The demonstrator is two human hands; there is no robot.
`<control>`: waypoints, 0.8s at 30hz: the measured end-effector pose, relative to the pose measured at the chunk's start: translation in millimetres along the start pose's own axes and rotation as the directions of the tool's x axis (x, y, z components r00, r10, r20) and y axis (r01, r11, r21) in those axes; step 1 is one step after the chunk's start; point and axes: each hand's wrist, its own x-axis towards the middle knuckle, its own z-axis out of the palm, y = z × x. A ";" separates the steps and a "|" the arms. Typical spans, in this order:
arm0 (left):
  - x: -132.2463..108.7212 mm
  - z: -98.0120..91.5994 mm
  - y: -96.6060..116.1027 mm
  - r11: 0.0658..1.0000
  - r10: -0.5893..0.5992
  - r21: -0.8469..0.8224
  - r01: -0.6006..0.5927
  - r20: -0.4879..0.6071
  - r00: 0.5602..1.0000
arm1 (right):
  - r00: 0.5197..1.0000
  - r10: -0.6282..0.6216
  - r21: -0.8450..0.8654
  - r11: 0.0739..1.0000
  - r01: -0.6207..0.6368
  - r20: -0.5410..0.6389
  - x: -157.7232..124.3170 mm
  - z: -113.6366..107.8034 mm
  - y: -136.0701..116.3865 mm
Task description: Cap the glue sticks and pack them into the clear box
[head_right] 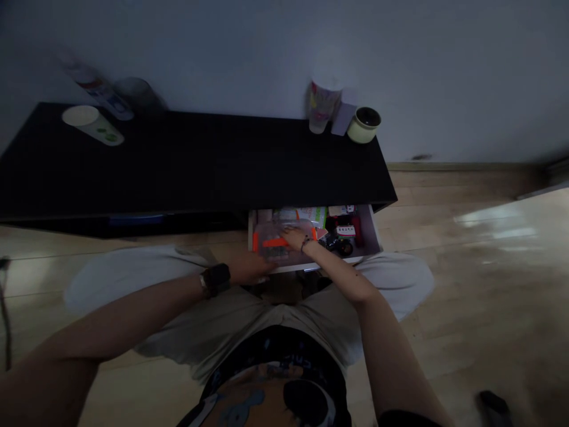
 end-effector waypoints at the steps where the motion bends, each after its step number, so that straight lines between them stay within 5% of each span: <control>1: 0.9 0.3 -1.1 1.000 -0.007 0.007 0.007 0.007 1.000 | 1.000 0.008 0.019 1.000 -0.008 -0.003 -0.3 -0.2 -0.1; 9: 3.5 -9.1 -6.9 0.994 -0.013 0.107 0.019 -0.058 0.998 | 0.981 0.015 0.234 0.972 0.031 -0.193 -24.0 -29.6 3.5; 16: 0.7 -17.8 -5.3 0.966 -0.113 0.209 0.155 -0.202 0.973 | 0.964 -0.031 0.064 0.997 0.050 -0.265 -45.1 -37.7 5.1; 24: 4.4 -28.0 -20.0 0.932 -0.152 0.264 0.246 -0.332 0.931 | 0.959 -0.015 0.017 1.000 0.020 -0.284 -31.3 -31.6 5.1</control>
